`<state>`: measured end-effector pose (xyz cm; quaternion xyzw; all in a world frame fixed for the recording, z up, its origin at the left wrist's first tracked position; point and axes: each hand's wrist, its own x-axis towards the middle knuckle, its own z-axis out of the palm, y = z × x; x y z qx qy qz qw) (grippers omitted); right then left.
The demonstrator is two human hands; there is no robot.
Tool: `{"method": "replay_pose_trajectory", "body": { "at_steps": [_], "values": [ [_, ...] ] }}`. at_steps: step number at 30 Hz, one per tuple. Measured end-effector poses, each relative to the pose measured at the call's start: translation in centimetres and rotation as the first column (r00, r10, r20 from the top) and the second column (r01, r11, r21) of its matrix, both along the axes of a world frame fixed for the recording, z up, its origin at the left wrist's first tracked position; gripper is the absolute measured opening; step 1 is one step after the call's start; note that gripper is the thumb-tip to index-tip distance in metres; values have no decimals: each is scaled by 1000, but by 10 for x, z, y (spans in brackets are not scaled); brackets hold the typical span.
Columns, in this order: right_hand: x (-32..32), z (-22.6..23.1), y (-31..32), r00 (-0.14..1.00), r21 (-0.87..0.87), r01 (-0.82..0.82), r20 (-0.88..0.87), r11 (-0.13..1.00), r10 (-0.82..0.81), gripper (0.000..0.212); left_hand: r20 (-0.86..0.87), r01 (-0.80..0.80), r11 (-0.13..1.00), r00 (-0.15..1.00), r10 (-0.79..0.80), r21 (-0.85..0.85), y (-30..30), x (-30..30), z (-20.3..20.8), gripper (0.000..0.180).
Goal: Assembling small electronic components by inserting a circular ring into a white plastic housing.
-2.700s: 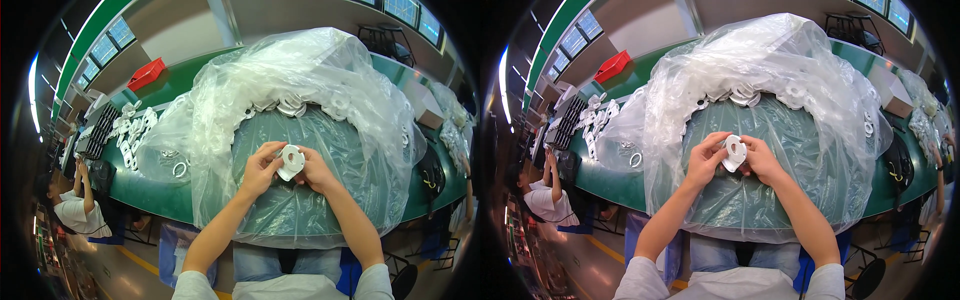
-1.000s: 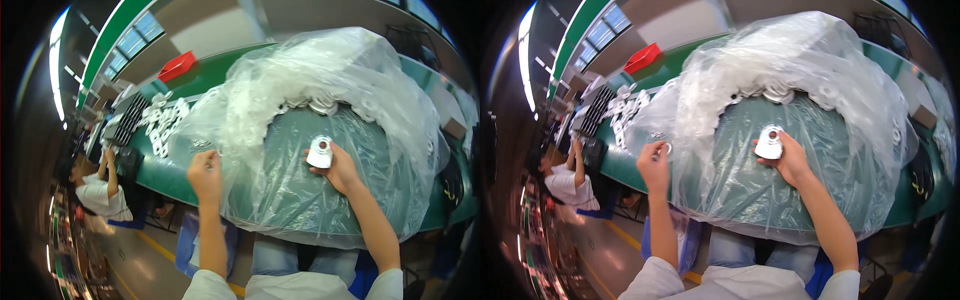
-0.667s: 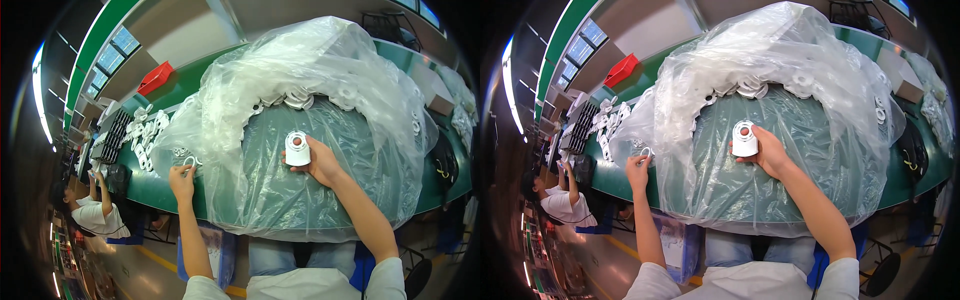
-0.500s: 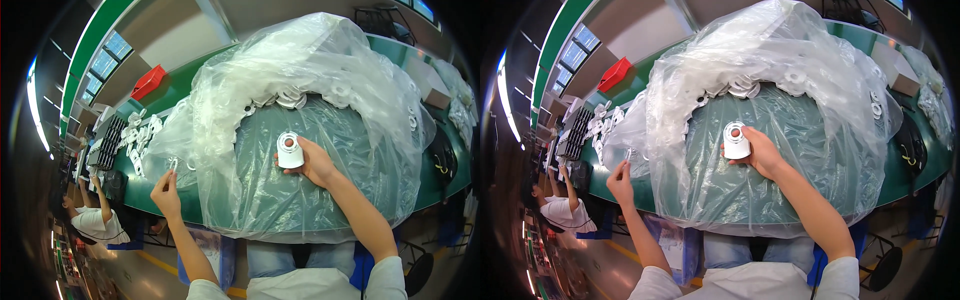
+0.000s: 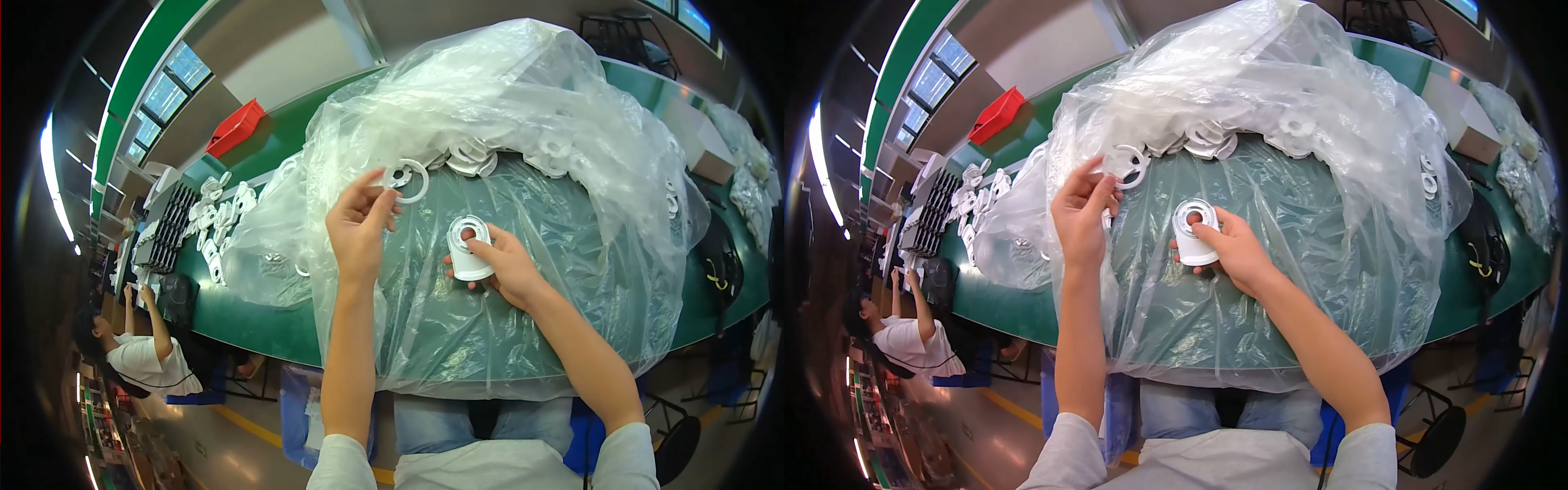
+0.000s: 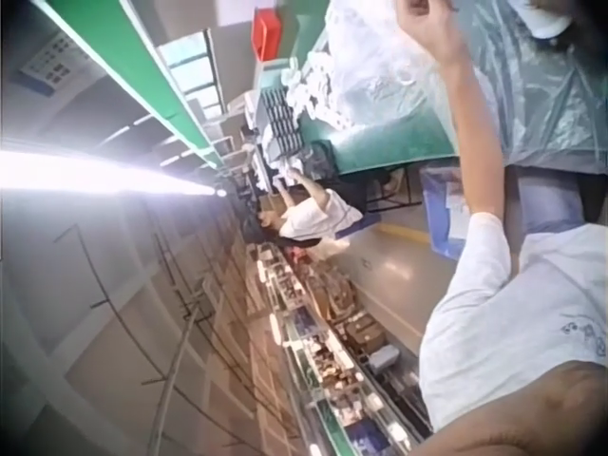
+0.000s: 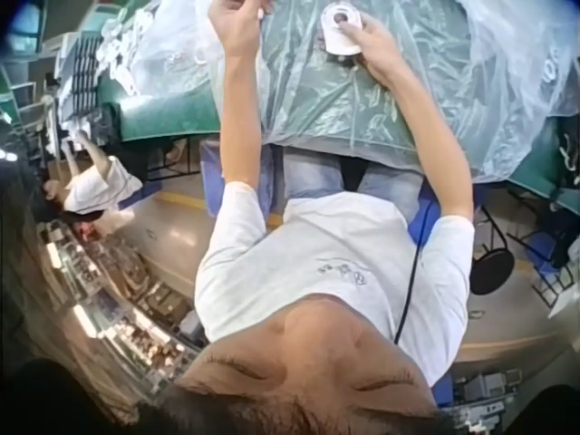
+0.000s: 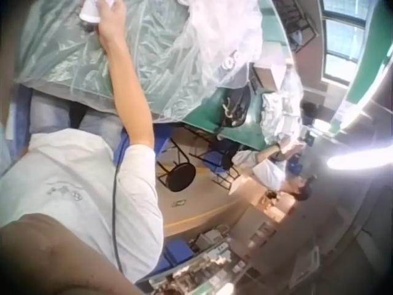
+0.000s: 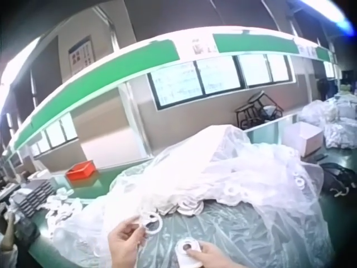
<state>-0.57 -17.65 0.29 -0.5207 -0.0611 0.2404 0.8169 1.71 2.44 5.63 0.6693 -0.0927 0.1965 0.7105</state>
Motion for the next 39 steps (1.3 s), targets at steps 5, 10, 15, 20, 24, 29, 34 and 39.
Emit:
{"method": "replay_pose_trajectory", "body": {
  "at_steps": [5, 10, 15, 20, 24, 29, 34, 39],
  "values": [
    [2, -5, 0, 996, 135, 18, -87, 991, -6, 34, -219, 84, 990, 970, -107, -110, -13, -1, -30, 15],
    [4, -2, 2, 993, 95, 44, -110, 994, -33, 43, -288, 122, 969, 940, -182, -214, -22, -2, -47, 16],
    [5, -3, 1, 997, 131, 17, -79, 991, -7, 48, -314, 117, 989, 939, -139, -87, -31, -8, -43, 16],
    [5, -4, 1, 995, 174, 26, -102, 984, -9, 40, -331, 117, 993, 938, -101, 29, -33, -11, -43, 17],
    [4, -3, 1, 996, 151, 25, -91, 988, -11, 33, -331, 114, 993, 939, -94, 40, -32, -11, -45, 17],
    [1, -3, 3, 999, 35, 14, 47, 999, -15, 32, -257, 83, 984, 966, -39, 161, -35, -13, -45, 15],
    [1, -3, 2, 997, 40, 0, 77, 999, -3, 34, -181, 86, 975, 982, -48, 207, -36, -13, -42, 13],
    [0, 1, 2, 994, 17, -19, 111, 1000, 17, 37, -142, 86, 969, 988, -53, 232, -34, -12, -42, 13]
  ]
}}
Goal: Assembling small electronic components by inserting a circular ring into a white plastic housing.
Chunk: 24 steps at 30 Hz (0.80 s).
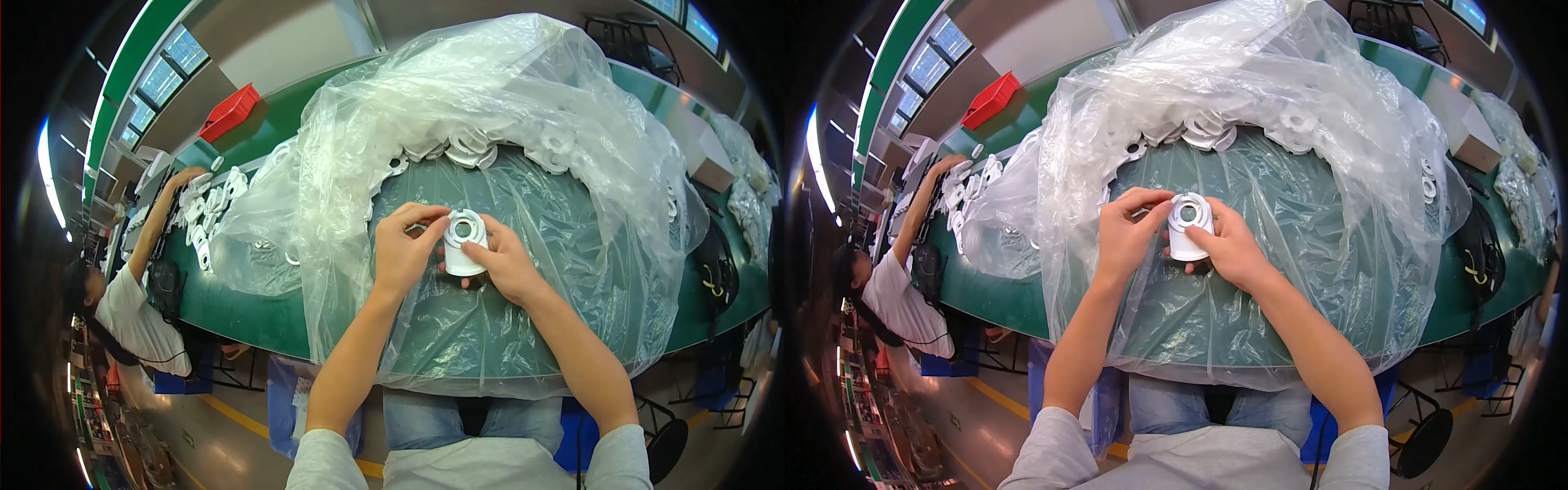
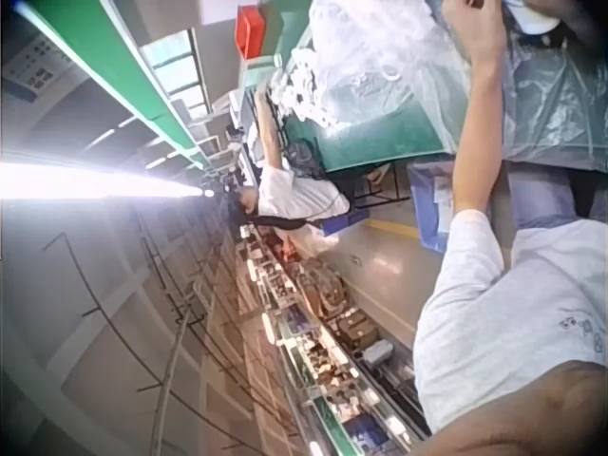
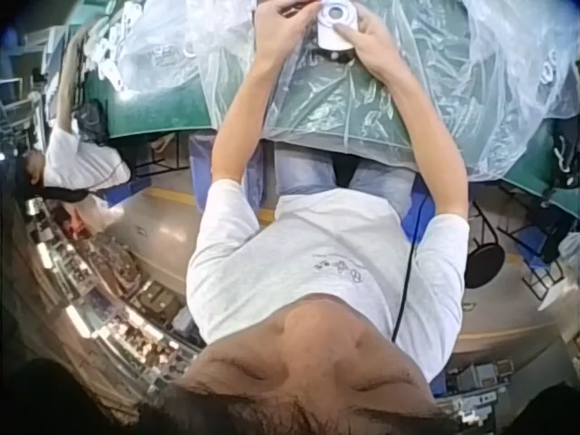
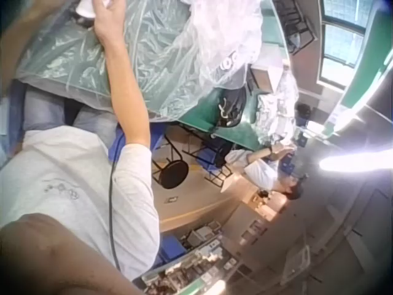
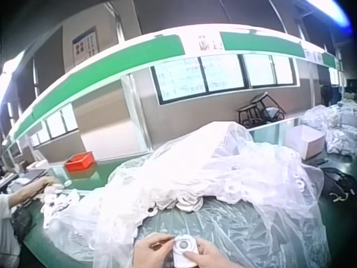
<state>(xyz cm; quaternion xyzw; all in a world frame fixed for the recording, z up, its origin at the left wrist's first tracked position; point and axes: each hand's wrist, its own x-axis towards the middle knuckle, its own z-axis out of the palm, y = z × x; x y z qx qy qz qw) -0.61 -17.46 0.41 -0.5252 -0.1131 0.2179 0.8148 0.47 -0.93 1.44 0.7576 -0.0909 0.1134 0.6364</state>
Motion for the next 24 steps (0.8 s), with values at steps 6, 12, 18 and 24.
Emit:
{"method": "replay_pose_trajectory", "body": {
  "at_steps": [6, 12, 18, 24],
  "values": [
    [1, 0, -3, 999, 36, -20, 30, 999, 19, 37, 6, 23, 1000, 1000, -23, 9, -1, -1, 3, 15],
    [2, -5, -4, 987, -73, 66, 149, 995, -54, 31, -184, 129, 991, 974, -135, -45, 4, 0, 7, 18],
    [4, -8, -12, 978, -59, 81, 198, 995, -68, 42, -44, 197, 975, 978, -202, -102, 3, -4, 6, 17],
    [3, -7, -9, 931, -35, 161, 337, 986, -139, 34, 17, 207, 969, 978, -207, -132, 1, -5, 4, 13]
  ]
}}
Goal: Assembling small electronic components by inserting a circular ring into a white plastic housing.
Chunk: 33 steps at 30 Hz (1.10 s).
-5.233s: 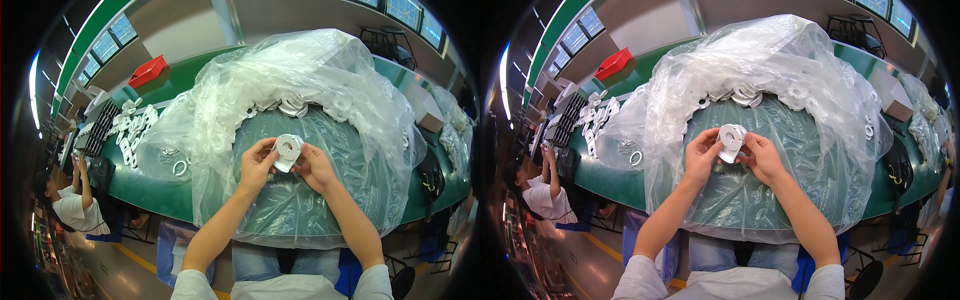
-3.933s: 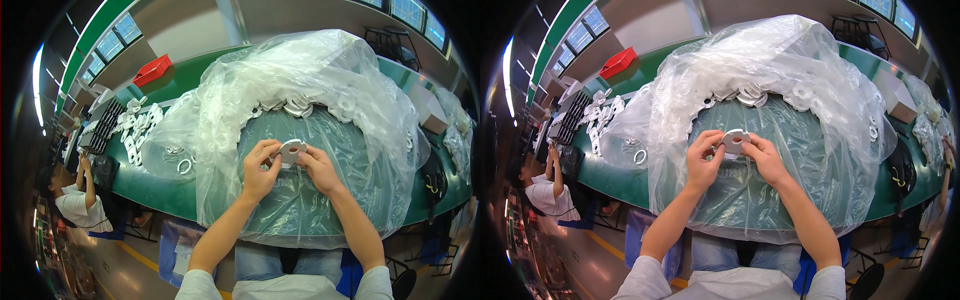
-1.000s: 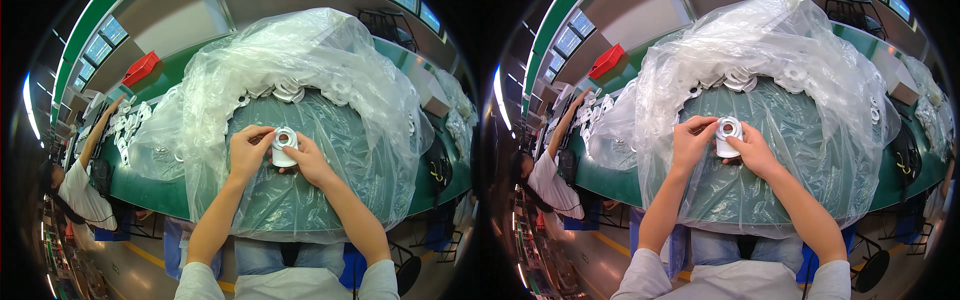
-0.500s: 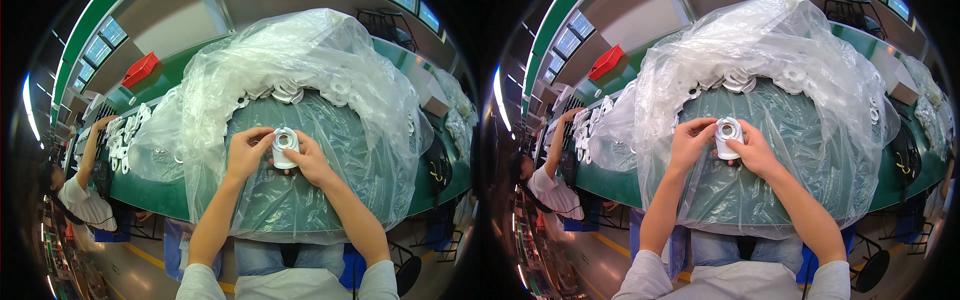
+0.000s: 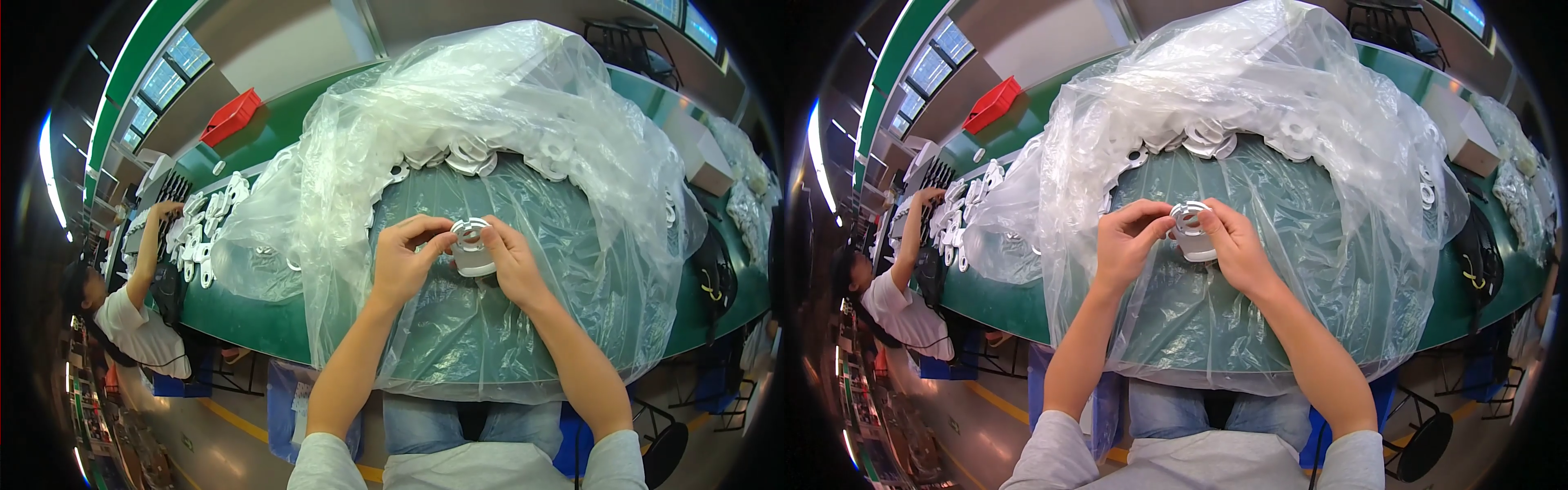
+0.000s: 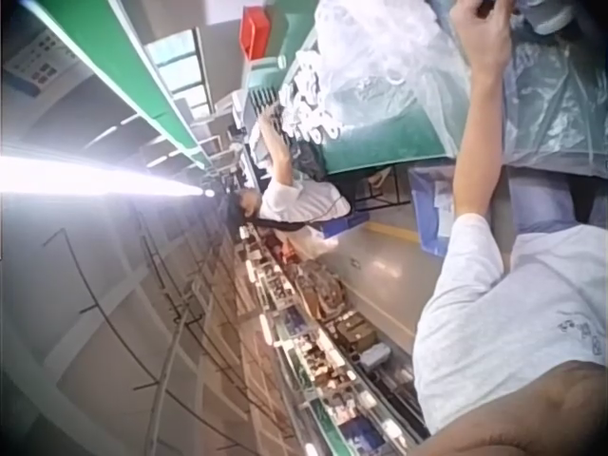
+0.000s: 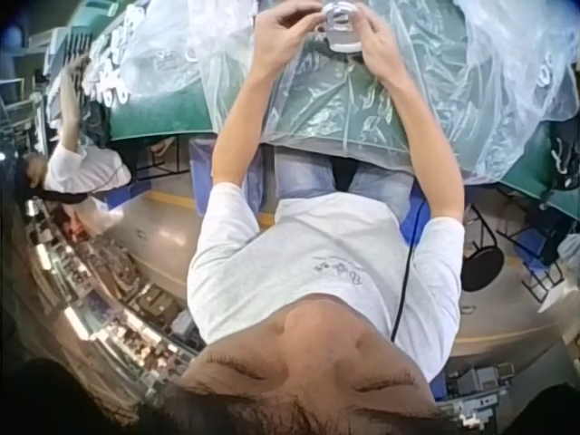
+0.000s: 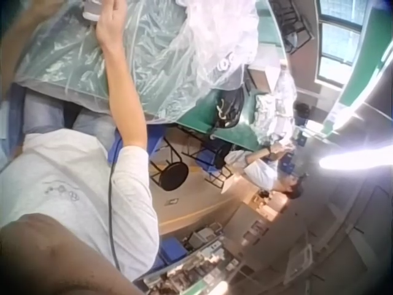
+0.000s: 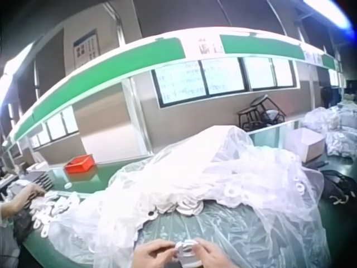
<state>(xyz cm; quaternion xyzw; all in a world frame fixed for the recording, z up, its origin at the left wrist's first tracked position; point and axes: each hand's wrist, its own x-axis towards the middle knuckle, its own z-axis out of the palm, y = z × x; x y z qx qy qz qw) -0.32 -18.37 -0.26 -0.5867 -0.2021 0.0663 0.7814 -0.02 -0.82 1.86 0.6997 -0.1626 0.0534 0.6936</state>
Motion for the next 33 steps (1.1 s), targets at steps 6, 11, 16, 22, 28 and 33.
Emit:
{"method": "replay_pose_trajectory", "body": {
  "at_steps": [6, 11, 16, 22, 28, 33],
  "values": [
    [-2, 9, -1, 987, -89, 152, 75, 984, -146, 27, 97, -42, 997, 995, 36, 67, -4, -7, 6, 12],
    [-3, 9, -2, 982, -74, 181, 66, 981, -176, 23, 193, -85, 981, 980, 51, 175, -5, -6, 1, 13],
    [-1, 6, -2, 975, -96, 222, 42, 970, -219, 23, 260, -161, 974, 959, 115, 161, -14, -8, 3, 11],
    [-5, 11, -2, 967, -126, 243, 107, 962, -230, 23, 251, -165, 973, 960, 121, 162, -14, -9, 2, 10],
    [-4, 14, -3, 983, -149, 176, 81, 973, -166, 24, 5, -54, 998, 999, 54, 17, -12, -9, 3, 10],
    [-11, 17, 0, 996, -96, 88, 22, 991, -87, 22, -28, -44, 999, 999, 44, -1, -11, -7, -3, 10]
  ]
}}
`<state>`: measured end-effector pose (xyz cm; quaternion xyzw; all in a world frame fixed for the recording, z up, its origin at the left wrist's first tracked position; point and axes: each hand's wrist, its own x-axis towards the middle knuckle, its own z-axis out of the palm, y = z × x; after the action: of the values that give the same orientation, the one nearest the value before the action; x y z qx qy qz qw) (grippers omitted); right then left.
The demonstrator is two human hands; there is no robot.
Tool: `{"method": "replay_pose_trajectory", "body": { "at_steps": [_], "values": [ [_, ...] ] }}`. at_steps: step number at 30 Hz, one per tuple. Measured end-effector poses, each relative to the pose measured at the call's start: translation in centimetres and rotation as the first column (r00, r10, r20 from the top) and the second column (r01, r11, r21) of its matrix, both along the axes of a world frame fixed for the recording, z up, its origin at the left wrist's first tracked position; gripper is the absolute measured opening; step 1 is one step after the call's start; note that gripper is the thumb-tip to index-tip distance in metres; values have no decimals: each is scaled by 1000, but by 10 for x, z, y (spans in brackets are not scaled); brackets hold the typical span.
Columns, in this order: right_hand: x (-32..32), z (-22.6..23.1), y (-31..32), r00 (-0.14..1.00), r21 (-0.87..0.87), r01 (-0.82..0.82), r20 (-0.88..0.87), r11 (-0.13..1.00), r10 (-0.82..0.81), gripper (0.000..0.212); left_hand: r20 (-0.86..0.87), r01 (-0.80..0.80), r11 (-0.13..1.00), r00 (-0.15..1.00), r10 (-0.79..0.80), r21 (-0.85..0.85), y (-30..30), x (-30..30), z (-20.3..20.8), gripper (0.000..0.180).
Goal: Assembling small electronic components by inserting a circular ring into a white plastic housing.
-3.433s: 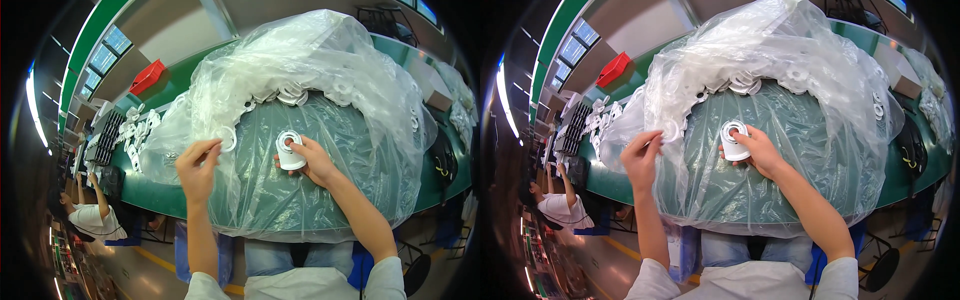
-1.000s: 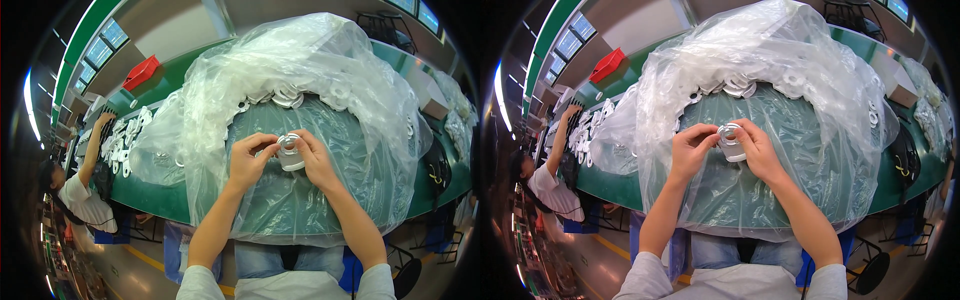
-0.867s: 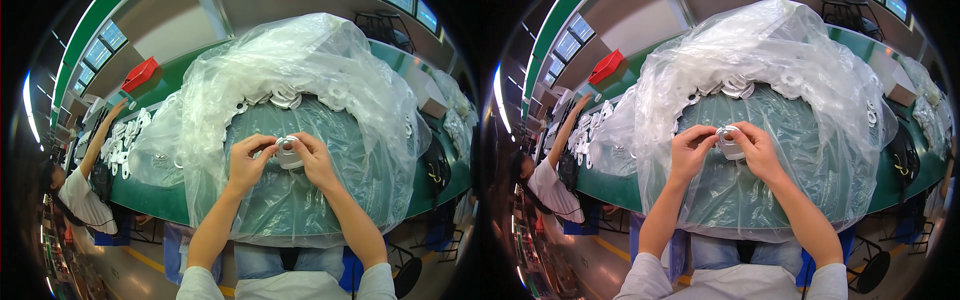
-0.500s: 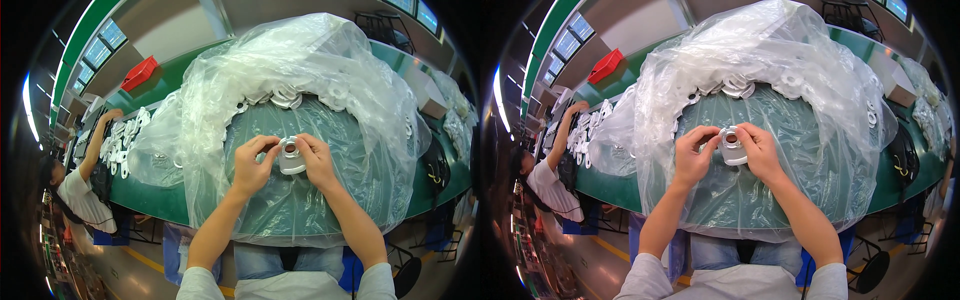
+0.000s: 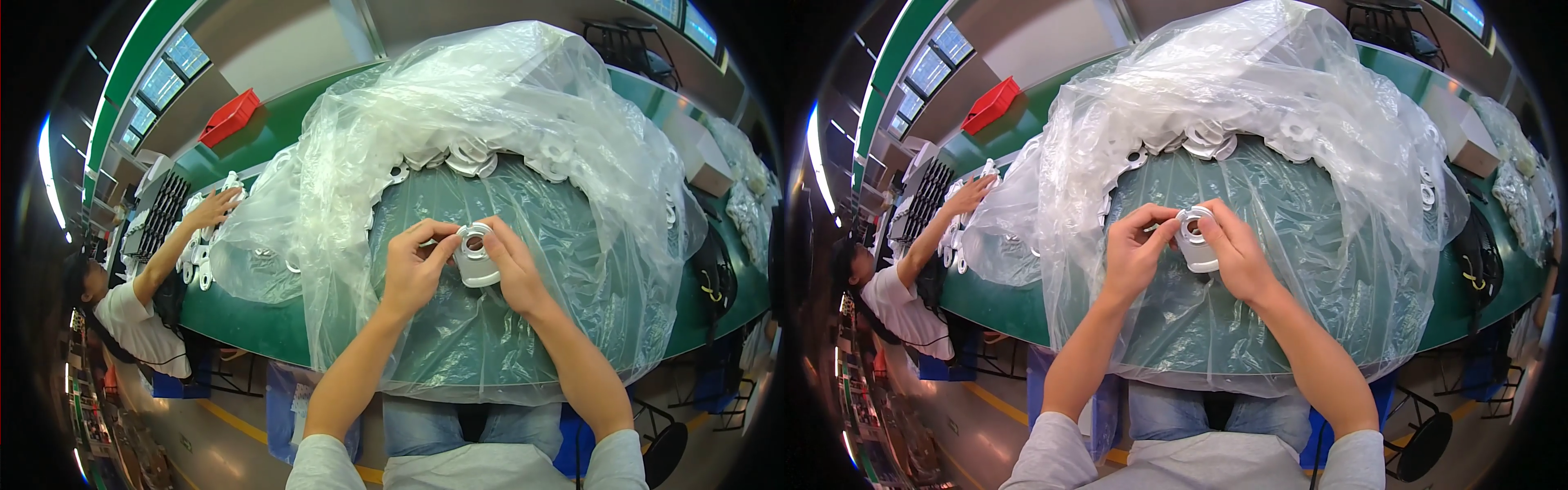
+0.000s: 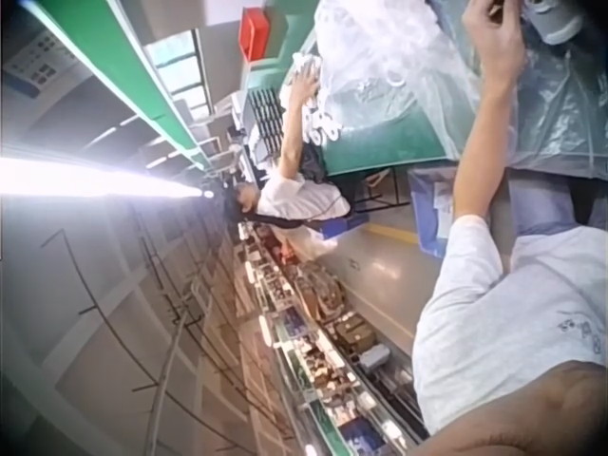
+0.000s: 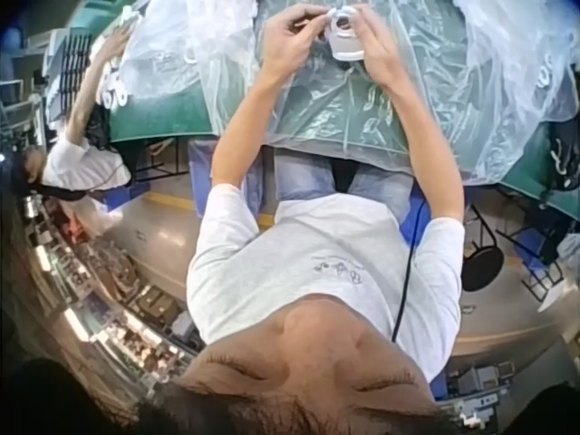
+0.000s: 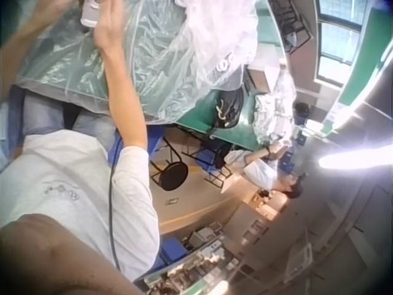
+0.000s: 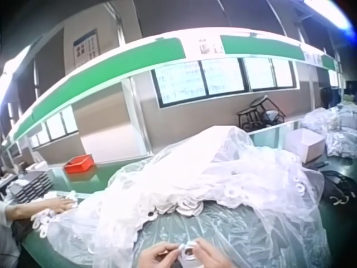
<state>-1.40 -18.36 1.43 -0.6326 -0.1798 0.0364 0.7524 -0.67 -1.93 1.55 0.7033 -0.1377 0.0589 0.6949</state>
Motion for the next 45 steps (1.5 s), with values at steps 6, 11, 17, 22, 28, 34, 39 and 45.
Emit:
{"method": "replay_pose_trajectory", "body": {
  "at_steps": [6, 11, 17, 22, 28, 34, 39, 45],
  "values": [
    [0, -2, 1, 997, -151, 28, 74, 988, -17, 21, -46, 7, 999, 999, -9, -48, -1, -1, 0, 8],
    [7, -5, 0, 998, 52, -9, -55, 999, 12, 23, -75, -84, 970, 995, 69, -228, -6, -4, 2, 12],
    [7, -4, -2, 976, 182, -111, -166, 977, 142, 24, -100, -23, 980, 995, 3, -198, -2, 0, 3, 13],
    [8, -6, -5, 969, 158, -132, -187, 979, 161, 25, -113, -30, 997, 993, 22, -65, 0, -5, 3, 14],
    [9, -5, -5, 999, 13, -24, -22, 1000, 24, 29, 113, -75, 989, 992, 60, 129, 3, 1, 7, 19],
    [8, 0, -13, 996, -148, -82, 18, 986, 85, 30, 382, -94, 960, 924, -14, 262, 11, 1, 17, 22],
    [5, 9, -14, 975, -80, -146, -178, 986, 130, 27, 473, -141, 893, 877, -88, 427, 17, 4, 13, 20],
    [3, 6, -12, 974, -23, -138, -184, 990, 132, 27, 615, -268, 848, 784, -83, 456, 12, 1, 16, 20]
  ]
}}
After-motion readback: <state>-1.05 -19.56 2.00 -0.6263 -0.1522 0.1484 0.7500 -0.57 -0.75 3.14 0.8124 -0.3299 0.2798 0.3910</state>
